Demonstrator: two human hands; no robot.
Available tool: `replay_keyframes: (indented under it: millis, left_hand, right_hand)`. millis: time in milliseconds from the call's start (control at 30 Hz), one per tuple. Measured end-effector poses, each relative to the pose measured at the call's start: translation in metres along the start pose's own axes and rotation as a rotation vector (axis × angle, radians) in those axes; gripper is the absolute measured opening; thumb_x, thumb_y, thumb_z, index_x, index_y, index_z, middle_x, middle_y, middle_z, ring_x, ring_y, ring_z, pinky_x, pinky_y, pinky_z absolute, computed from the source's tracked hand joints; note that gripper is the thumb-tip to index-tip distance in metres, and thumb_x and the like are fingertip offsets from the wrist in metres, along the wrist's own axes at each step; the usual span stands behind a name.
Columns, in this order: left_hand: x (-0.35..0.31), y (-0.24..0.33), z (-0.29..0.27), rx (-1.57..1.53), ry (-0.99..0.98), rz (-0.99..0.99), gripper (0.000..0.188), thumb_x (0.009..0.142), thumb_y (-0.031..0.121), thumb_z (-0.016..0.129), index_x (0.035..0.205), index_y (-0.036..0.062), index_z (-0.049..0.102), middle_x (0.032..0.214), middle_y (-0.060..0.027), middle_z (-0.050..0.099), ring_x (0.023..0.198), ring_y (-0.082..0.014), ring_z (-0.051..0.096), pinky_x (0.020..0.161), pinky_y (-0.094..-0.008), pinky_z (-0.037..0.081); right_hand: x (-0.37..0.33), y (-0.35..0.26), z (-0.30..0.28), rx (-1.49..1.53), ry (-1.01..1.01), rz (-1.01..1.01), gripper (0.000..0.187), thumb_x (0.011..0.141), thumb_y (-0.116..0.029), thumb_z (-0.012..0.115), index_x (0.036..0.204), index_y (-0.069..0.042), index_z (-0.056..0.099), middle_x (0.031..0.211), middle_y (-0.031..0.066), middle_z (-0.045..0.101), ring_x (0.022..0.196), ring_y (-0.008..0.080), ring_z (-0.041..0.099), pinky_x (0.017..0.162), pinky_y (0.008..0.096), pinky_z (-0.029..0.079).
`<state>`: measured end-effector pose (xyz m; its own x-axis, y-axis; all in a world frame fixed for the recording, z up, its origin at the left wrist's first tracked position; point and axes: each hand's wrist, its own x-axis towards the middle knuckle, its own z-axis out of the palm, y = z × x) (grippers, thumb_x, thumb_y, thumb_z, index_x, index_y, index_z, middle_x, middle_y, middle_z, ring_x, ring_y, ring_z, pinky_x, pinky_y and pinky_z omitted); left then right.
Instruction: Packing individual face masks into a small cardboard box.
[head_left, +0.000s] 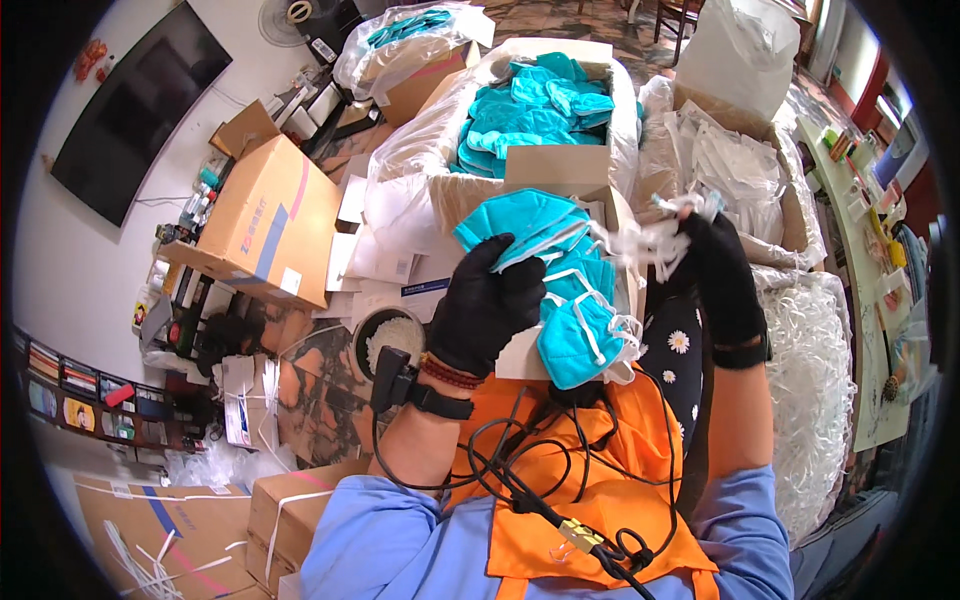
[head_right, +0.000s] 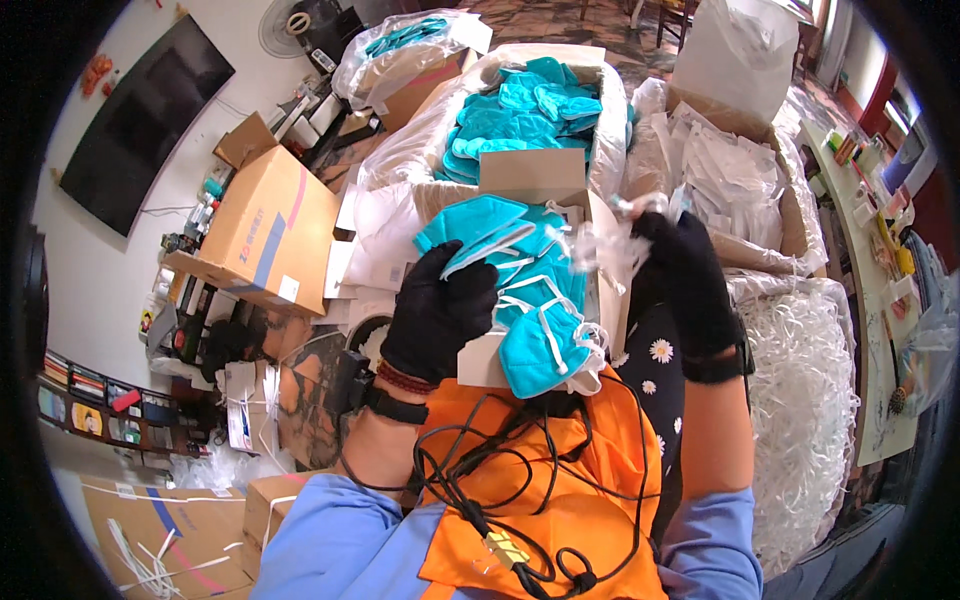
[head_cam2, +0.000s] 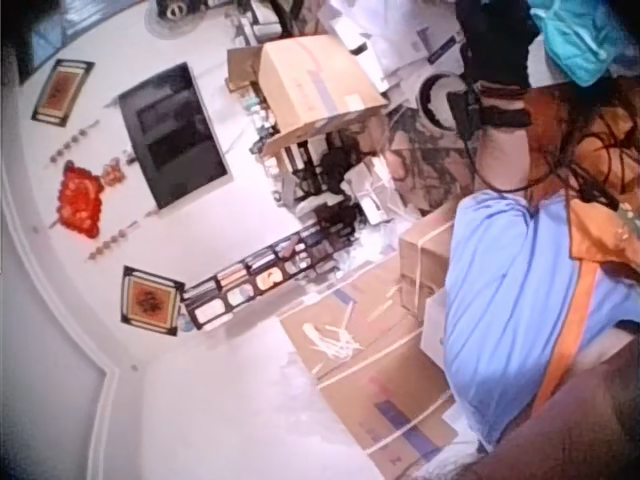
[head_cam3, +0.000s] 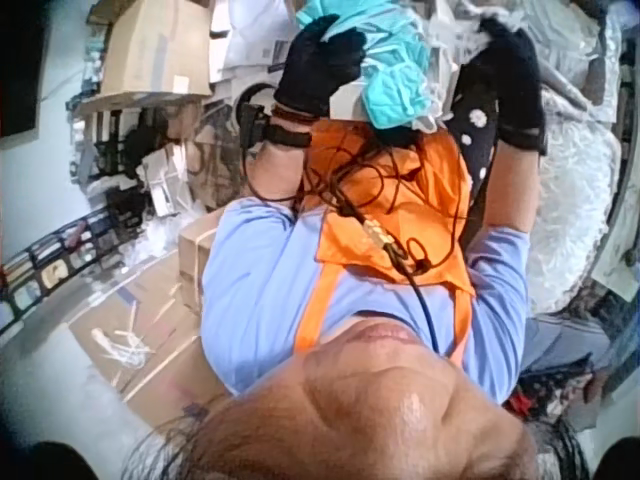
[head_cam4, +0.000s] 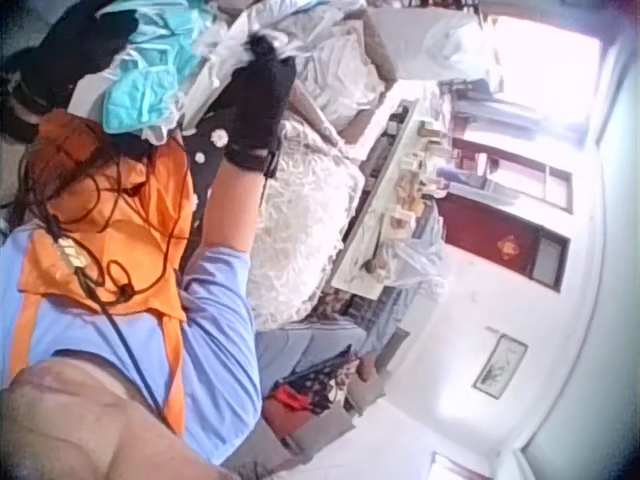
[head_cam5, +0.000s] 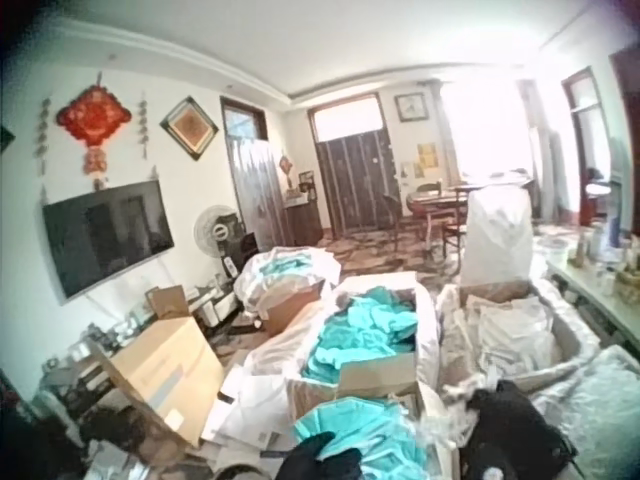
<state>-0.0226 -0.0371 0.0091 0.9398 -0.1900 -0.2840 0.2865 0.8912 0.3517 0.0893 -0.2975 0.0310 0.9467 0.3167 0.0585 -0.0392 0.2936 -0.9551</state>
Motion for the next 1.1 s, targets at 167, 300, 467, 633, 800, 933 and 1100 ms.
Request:
replay_keyframes:
  millis: [167, 300, 467, 633, 800, 933, 1100]
  left_hand:
    - [0.096, 0.068, 0.016, 0.299, -0.313, 0.021, 0.035, 0.093, 0.04, 0.051, 0.086, 0.0067, 0.058, 0.066, -0.0004, 0.042, 0.058, -0.0129, 0.043, 0.054, -0.0281, 0.041]
    - [0.18, 0.127, 0.066, 0.09, -0.289, 0.103, 0.06, 0.092, 0.048, 0.053, 0.124, -0.0018, 0.046, 0.12, -0.0209, 0.055, 0.114, -0.0274, 0.051, 0.089, -0.0364, 0.049]
    - [0.167, 0.042, 0.083, 0.843, -0.465, 0.014, 0.074, 0.093, 0.056, 0.046, 0.139, 0.0001, 0.033, 0.12, -0.0181, 0.06, 0.115, -0.0264, 0.056, 0.095, -0.0349, 0.046]
    - [0.105, -0.025, 0.054, 0.393, -0.497, -0.446, 0.056, 0.096, 0.038, 0.051, 0.136, 0.0001, 0.04, 0.129, -0.0137, 0.053, 0.119, -0.0223, 0.049, 0.105, -0.0355, 0.036]
    - [0.063, -0.042, 0.027, 0.614, -0.644, -0.12, 0.045, 0.096, 0.027, 0.052, 0.132, 0.0011, 0.046, 0.127, -0.0121, 0.056, 0.121, -0.0225, 0.05, 0.109, -0.0425, 0.034]
    - [0.046, -0.036, 0.018, 0.556, -0.533, -0.184, 0.04, 0.093, 0.02, 0.057, 0.128, 0.002, 0.049, 0.123, -0.012, 0.058, 0.108, -0.0248, 0.061, 0.1, -0.0421, 0.045]
    - [0.031, -0.047, 0.017, 0.821, -0.534, 0.092, 0.036, 0.094, 0.021, 0.057, 0.125, 0.0019, 0.051, 0.113, -0.011, 0.062, 0.096, -0.0234, 0.066, 0.086, -0.0343, 0.053]
  right_hand:
    - [-0.034, -0.018, 0.0, -0.317, -0.061, 0.149, 0.024, 0.079, -0.014, 0.071, 0.101, -0.007, 0.064, 0.073, -0.0059, 0.058, 0.063, 0.0023, 0.049, 0.055, 0.0204, 0.038]
    - [-0.019, -0.015, 0.023, -0.141, -0.099, 0.054, 0.019, 0.085, -0.024, 0.068, 0.095, -0.008, 0.064, 0.068, -0.0062, 0.055, 0.054, 0.0027, 0.046, 0.049, 0.0195, 0.034]
    - [-0.015, -0.026, 0.02, 0.026, 0.061, 0.133, 0.026, 0.093, -0.038, 0.058, 0.086, -0.013, 0.061, 0.065, -0.0054, 0.054, 0.051, 0.0041, 0.048, 0.046, 0.0195, 0.034]
    - [-0.015, -0.016, 0.016, 0.046, 0.012, -0.18, 0.02, 0.096, -0.026, 0.054, 0.097, -0.007, 0.059, 0.08, -0.0009, 0.057, 0.065, 0.0069, 0.052, 0.057, 0.0219, 0.043]
    - [-0.016, -0.017, 0.014, 0.358, 0.066, -0.005, 0.018, 0.096, -0.021, 0.055, 0.102, -0.005, 0.058, 0.083, 0.0017, 0.057, 0.071, 0.0091, 0.055, 0.06, 0.0232, 0.046]
    - [-0.022, -0.022, 0.018, 0.287, -0.036, 0.035, 0.017, 0.095, -0.019, 0.055, 0.102, -0.004, 0.059, 0.08, 0.0026, 0.057, 0.07, 0.0101, 0.055, 0.061, 0.0237, 0.047]
    - [-0.036, -0.008, 0.03, 0.225, -0.079, -0.057, 0.015, 0.096, -0.017, 0.054, 0.101, -0.003, 0.059, 0.077, 0.0009, 0.055, 0.067, 0.01, 0.055, 0.061, 0.0227, 0.046]
